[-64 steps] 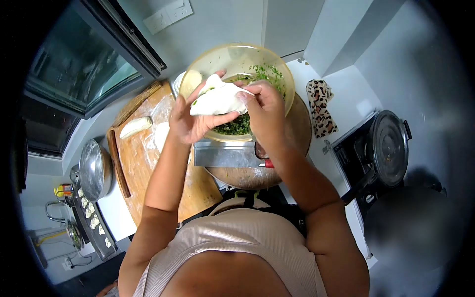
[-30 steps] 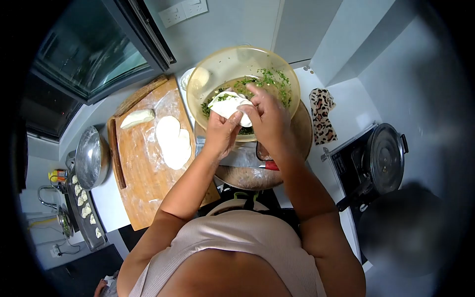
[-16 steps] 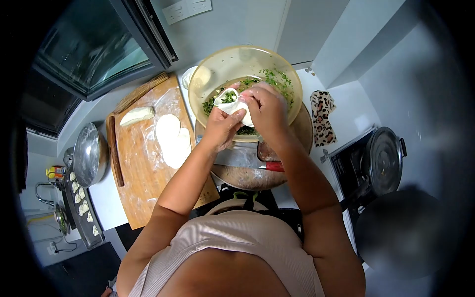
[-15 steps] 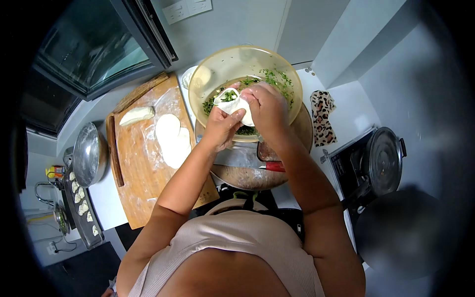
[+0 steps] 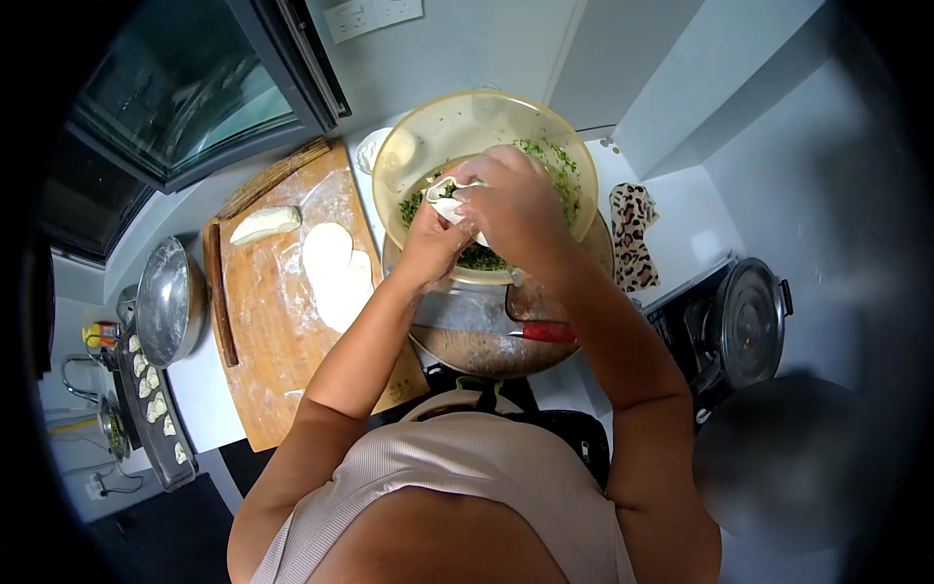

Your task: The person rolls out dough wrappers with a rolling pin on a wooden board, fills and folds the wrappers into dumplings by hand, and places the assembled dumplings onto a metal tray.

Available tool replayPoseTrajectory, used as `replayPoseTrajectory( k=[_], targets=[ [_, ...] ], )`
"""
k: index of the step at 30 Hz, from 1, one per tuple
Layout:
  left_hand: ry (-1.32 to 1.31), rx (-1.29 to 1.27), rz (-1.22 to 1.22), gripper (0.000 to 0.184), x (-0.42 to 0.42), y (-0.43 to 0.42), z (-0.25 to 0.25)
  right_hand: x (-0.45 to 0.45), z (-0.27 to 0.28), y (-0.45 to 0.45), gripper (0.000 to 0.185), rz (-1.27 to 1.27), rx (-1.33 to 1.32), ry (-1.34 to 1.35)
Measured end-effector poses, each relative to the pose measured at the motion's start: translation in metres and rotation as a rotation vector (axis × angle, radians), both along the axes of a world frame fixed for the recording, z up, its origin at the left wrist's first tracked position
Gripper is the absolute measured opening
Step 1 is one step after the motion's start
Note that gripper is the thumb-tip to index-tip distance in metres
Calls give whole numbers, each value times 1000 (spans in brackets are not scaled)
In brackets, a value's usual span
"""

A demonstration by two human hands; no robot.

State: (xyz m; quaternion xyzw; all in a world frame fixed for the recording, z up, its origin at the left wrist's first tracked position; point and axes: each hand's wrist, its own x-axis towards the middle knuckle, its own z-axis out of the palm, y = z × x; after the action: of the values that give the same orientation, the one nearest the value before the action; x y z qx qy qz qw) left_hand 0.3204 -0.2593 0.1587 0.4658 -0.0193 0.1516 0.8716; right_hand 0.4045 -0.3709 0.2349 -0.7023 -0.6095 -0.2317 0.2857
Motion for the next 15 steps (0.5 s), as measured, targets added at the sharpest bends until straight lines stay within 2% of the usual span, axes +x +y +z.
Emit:
replayPoseTrajectory(
  k=[5,8,15],
  targets=[
    [5,13,17,62,-1,1,3,6,-6,0,15,16,69,321],
    [-16,-2,30,64,-2,1,3,-2,4,0,17,-218,-30,591],
    [-24,4,55,68,-5,-1,10,0,-11,-2,18,-111,60,636]
  ],
)
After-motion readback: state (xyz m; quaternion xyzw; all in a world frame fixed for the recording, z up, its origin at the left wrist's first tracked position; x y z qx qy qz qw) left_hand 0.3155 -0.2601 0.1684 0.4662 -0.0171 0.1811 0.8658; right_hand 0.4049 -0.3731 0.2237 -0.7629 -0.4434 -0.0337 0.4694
